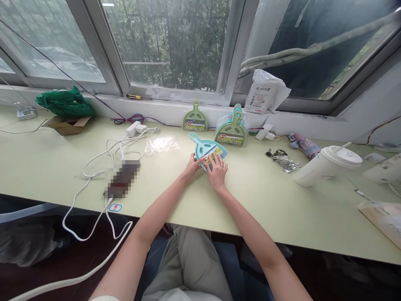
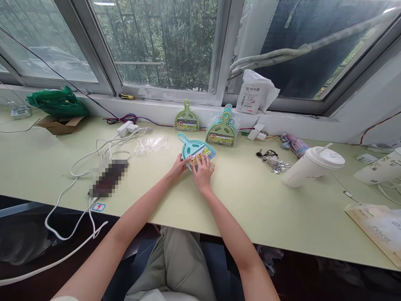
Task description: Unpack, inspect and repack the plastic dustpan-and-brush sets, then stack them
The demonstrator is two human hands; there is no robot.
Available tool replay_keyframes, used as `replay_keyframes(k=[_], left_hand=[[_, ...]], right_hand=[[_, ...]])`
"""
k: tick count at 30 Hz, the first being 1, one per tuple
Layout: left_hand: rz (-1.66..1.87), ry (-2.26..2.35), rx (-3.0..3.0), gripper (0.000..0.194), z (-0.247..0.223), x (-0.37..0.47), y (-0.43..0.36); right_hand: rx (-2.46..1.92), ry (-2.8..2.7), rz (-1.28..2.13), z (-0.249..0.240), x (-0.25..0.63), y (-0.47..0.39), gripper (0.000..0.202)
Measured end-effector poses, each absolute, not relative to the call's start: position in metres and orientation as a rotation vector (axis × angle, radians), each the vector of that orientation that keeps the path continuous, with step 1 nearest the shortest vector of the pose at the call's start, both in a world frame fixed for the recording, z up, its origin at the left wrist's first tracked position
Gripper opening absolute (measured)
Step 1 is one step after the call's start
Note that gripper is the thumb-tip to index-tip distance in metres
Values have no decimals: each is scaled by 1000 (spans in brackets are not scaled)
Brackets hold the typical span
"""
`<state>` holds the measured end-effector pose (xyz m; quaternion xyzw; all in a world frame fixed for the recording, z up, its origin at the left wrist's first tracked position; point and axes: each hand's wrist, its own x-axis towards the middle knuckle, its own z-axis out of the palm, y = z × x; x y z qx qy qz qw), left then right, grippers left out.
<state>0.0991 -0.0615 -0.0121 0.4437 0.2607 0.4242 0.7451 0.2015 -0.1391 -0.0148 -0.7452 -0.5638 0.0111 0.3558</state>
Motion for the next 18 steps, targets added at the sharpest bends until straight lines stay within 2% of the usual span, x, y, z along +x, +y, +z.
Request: replay_keyframes(k=[9, 12, 15, 18], left_hand=[[1008, 669, 966, 43, -13, 96, -58], [1010, 661, 986, 46, -12, 96, -58], [993, 621, 1029, 51, -12, 97, -59], [939, 607, 1072, 51, -14, 98, -59]], right_hand=[[-1833, -1469, 149, -12, 212, -138, 45], [-1712, -1267, 222, -11, 219, -137, 56], [-1456, -945, 524, -16, 234, -130, 74], [-1215, -721, 949, -26, 250, -122, 68]])
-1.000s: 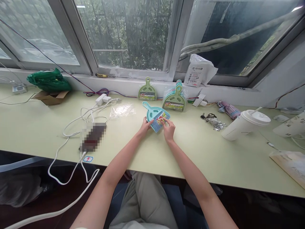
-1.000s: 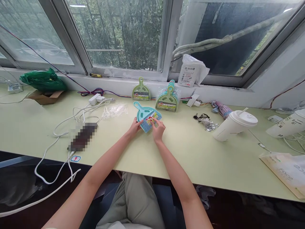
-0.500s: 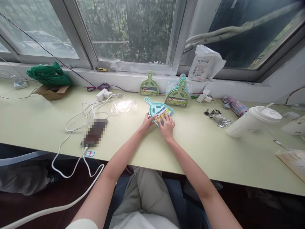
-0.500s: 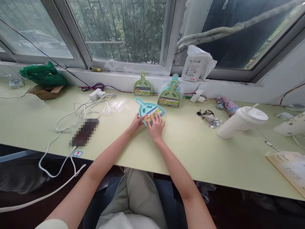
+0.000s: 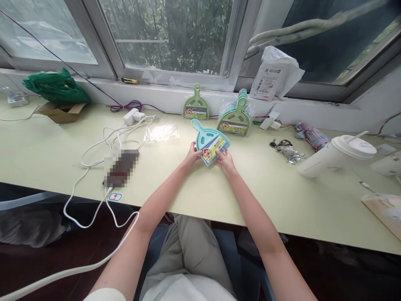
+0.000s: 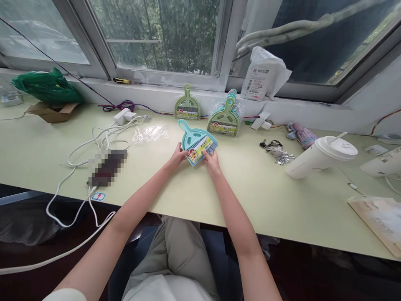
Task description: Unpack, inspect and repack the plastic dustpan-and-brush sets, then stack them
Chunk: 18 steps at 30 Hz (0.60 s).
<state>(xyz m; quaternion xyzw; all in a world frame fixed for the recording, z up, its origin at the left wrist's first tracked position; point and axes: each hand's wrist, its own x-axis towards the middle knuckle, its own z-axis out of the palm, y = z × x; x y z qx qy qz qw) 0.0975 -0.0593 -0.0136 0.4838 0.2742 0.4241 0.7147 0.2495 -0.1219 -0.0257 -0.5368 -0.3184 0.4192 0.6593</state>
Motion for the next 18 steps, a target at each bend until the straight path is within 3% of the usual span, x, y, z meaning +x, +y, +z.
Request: replay_keyframes(k=[4, 9, 12, 15, 18], left_hand=[[878, 635, 1077, 50, -15, 96, -58], [870, 630, 1144, 56, -16, 95, -57], [864, 630, 1233, 50, -17, 92, -50], [1092, 839, 1415, 38, -16, 76, -33], [1346, 1139, 1629, 39, -17, 47, -11]], right_hand=[[-1072, -567, 1072, -36, 256, -115, 50], [-1069, -551, 1035, -35, 247, -117, 47], [-1068, -557, 1004, -32, 246, -119, 48], [-1051, -568, 947, -31, 250, -120, 51], [-1058, -578, 918, -31, 255, -121, 53]])
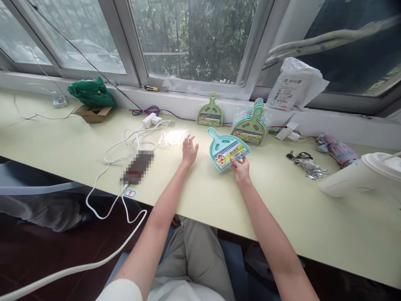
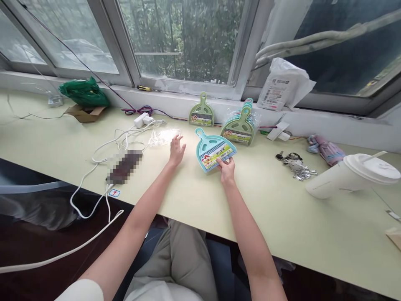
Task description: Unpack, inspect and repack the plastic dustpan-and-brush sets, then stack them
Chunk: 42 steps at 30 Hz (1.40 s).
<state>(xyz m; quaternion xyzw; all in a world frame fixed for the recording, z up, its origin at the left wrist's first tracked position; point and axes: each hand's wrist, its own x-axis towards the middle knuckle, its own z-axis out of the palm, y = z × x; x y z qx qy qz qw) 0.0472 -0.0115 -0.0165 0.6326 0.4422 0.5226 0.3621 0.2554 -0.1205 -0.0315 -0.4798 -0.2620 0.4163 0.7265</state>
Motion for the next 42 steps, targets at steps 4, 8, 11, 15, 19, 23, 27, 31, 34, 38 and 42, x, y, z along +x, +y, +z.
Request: replay_keyframes(k=[4, 8, 11, 15, 19, 23, 27, 31, 34, 38, 42], left_hand=[[1100, 1274, 1804, 29, -17, 20, 6], [979, 1176, 1892, 3, -15, 21, 1], [1045, 1202, 1843, 20, -13, 23, -7], [1161, 1302, 1983, 27, -10, 21, -12], [1076, 1265, 2137, 26, -10, 28, -14], [880, 1165, 2134, 14, -17, 39, -18], [857, 1238, 2135, 10, -23, 38, -15], [842, 1461, 2126, 18, -24, 37, -7], [878, 1527, 2134, 21, -26, 38, -3], [933, 1547, 2221, 23, -26, 42, -6], [921, 1502, 2446, 30, -20, 49, -16]], right_hand=[[-1066, -552, 922, -32, 258, -121, 54], [-1056, -557, 921, -30, 259, -123, 55], [-1056, -579, 926, -26, 260, -125, 53], [-1103, -616, 945, -23, 262, -126, 50], [-1153, -687, 999, -19, 266, -126, 49], [-1163, -731, 1064, -14, 275, -129, 48], [-1218, -739, 1166, -10, 284, -134, 44], [-1289, -744, 1241, -13, 277, -133, 40], [-1275, -703, 1202, -16, 267, -131, 37], [-1247, -614, 1060, -19, 256, -131, 35], [-1231, -640, 1077, -19, 246, -133, 30]])
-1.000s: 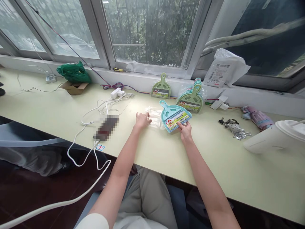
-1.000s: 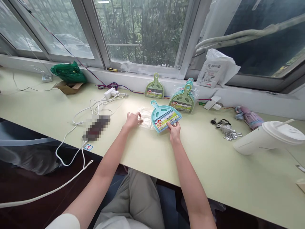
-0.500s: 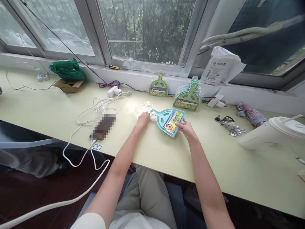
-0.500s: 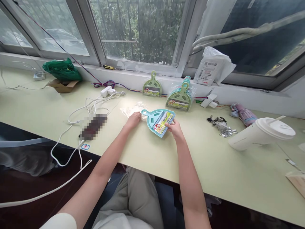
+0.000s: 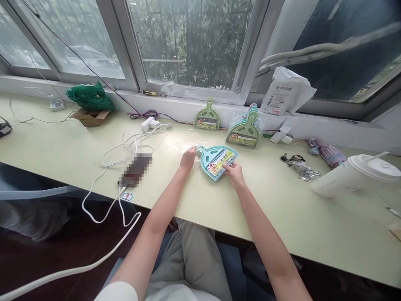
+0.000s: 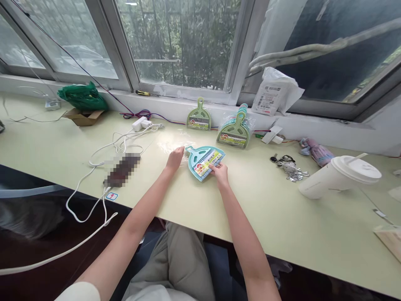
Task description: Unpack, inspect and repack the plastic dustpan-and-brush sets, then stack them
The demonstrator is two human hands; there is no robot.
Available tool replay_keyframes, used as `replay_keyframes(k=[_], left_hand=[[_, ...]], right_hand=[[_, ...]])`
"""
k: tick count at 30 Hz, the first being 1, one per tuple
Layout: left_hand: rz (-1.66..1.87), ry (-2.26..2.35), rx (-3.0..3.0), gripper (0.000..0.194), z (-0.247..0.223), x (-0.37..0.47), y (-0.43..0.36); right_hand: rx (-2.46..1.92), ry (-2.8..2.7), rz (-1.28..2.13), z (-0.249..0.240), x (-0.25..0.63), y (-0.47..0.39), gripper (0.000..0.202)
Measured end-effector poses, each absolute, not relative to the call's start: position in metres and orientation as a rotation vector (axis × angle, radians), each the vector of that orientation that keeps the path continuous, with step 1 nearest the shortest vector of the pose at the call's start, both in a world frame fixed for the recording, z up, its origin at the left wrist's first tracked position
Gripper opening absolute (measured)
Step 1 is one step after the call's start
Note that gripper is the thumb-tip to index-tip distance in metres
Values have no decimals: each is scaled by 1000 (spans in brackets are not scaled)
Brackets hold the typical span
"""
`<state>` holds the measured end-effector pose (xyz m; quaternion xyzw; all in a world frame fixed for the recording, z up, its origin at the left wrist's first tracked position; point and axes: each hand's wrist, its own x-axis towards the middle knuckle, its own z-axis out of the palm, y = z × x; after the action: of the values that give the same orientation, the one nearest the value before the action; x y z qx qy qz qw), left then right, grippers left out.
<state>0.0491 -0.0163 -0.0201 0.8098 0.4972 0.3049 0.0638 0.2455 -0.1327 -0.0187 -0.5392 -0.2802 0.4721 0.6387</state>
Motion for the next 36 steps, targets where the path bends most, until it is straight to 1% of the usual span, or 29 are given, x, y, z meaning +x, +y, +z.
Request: replay_keyframes(k=[4, 7, 9, 10, 11, 12, 13, 14, 15, 17, 19, 21, 23, 25, 32, 36], left_hand=[[990, 1325, 2533, 30, -11, 60, -35], [1057, 1088, 2507, 28, -3, 70, -49], [1196, 995, 2418, 27, 2, 75, -56], [1312, 1005, 2323, 30, 4, 76, -57], [1448, 1051, 2181, 37, 6, 77, -58], [1576, 1114, 1991, 48, 7, 78, -56], [1660, 1165, 1766, 60, 8, 78, -54], [1673, 1177, 1537, 68, 7, 78, -51], [1605, 1138, 1338, 71, 6, 78, -48], [1317, 955, 1081, 66, 1, 80, -44], [1045, 760, 991, 58, -5, 86, -46], [899, 636, 995, 50, -10, 94, -53], [815, 549, 1014, 47, -12, 102, -62], [777, 486, 1017, 47, -12, 107, -69], [844, 557, 1011, 49, -12, 103, -67], [594, 460, 1045, 55, -12, 106, -79]], right_hand=[[-1174, -694, 1148, -21, 233, -132, 29], [-1137, -652, 1110, -24, 226, -130, 31], [-1104, -620, 1063, -25, 224, -130, 32], [-1084, -605, 1043, -25, 224, -130, 33], [-1063, -593, 1030, -24, 224, -130, 33], [-1044, -583, 1021, -23, 224, -130, 34], [-1028, -576, 1017, -22, 225, -130, 35], [-1015, -571, 1015, -21, 225, -131, 37], [-1006, -568, 1014, -20, 224, -131, 40], [-993, -561, 1007, -18, 223, -131, 43], [-992, -543, 984, -18, 223, -131, 44], [-993, -495, 923, -18, 223, -131, 44], [-985, -439, 856, -18, 225, -130, 44], [-979, -412, 827, -19, 228, -129, 45], [-1018, -437, 919, -22, 230, -125, 40], [-973, -347, 820, -17, 233, -129, 43]])
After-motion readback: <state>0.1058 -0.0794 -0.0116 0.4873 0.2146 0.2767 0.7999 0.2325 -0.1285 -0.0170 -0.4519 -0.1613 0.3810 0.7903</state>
